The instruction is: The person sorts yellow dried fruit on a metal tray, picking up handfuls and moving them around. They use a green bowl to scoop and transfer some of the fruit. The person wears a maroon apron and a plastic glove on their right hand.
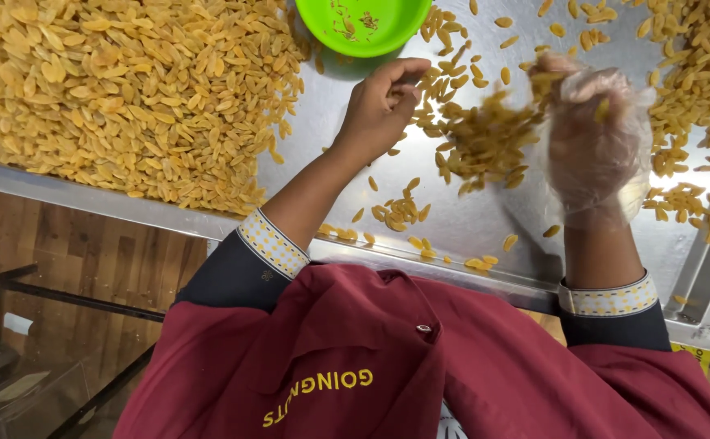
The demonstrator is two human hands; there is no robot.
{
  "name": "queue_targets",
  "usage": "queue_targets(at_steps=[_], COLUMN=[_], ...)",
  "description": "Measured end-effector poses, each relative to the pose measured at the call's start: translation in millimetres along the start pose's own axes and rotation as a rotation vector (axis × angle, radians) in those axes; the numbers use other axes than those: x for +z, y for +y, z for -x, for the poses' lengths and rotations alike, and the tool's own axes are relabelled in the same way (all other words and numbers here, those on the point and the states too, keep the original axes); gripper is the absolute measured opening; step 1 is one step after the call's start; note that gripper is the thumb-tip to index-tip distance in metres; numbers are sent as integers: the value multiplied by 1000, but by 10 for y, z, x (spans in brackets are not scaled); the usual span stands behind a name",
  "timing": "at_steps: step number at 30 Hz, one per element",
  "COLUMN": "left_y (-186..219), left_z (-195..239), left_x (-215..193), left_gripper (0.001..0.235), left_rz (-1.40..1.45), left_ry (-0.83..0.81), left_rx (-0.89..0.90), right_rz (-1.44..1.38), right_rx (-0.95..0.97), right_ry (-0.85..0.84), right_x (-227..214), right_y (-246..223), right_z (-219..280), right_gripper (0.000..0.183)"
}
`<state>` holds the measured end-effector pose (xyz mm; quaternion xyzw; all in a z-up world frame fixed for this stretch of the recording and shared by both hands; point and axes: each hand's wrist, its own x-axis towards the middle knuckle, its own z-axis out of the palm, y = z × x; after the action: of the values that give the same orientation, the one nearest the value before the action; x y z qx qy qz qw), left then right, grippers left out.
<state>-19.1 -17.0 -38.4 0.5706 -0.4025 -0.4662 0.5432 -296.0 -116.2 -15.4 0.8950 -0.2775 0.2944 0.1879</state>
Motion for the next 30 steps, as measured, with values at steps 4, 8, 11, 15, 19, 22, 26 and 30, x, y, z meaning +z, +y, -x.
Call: queue_targets(at_steps=[4, 8, 11, 15, 19, 22, 26, 30], left_y=[-49, -283, -85, 139, 124, -34, -64, 192], left_z=[25, -28, 11, 92, 187, 200, 236, 184], left_x=[-16, 11, 72, 106, 181, 251, 303, 175], left_gripper=[43, 86, 108, 100, 75, 54, 35, 34], left_rz=[-384, -764, -889, -942, -779, -697, -285, 86], left_ry=[18, -13, -128, -221, -352, -370, -279, -331], left_rx=[143, 285, 180, 190, 252, 247, 272, 359], right_rz=[-1426, -1150, -573, -850, -959, -668, -1041, -1030], right_rx=[696, 492, 326, 555, 218, 327, 375, 346], right_ry=[14, -167, -267, -752, -748, -873, -375, -105], right_x=[4, 397, 213, -252, -55, -28, -2, 98], right_y=[2, 328, 229, -226, -467, -588, -575, -345], right_z=[-168, 148, 10, -606, -293, -294, -46, -6], right_gripper=[14, 17, 13, 30, 90, 83, 29, 35])
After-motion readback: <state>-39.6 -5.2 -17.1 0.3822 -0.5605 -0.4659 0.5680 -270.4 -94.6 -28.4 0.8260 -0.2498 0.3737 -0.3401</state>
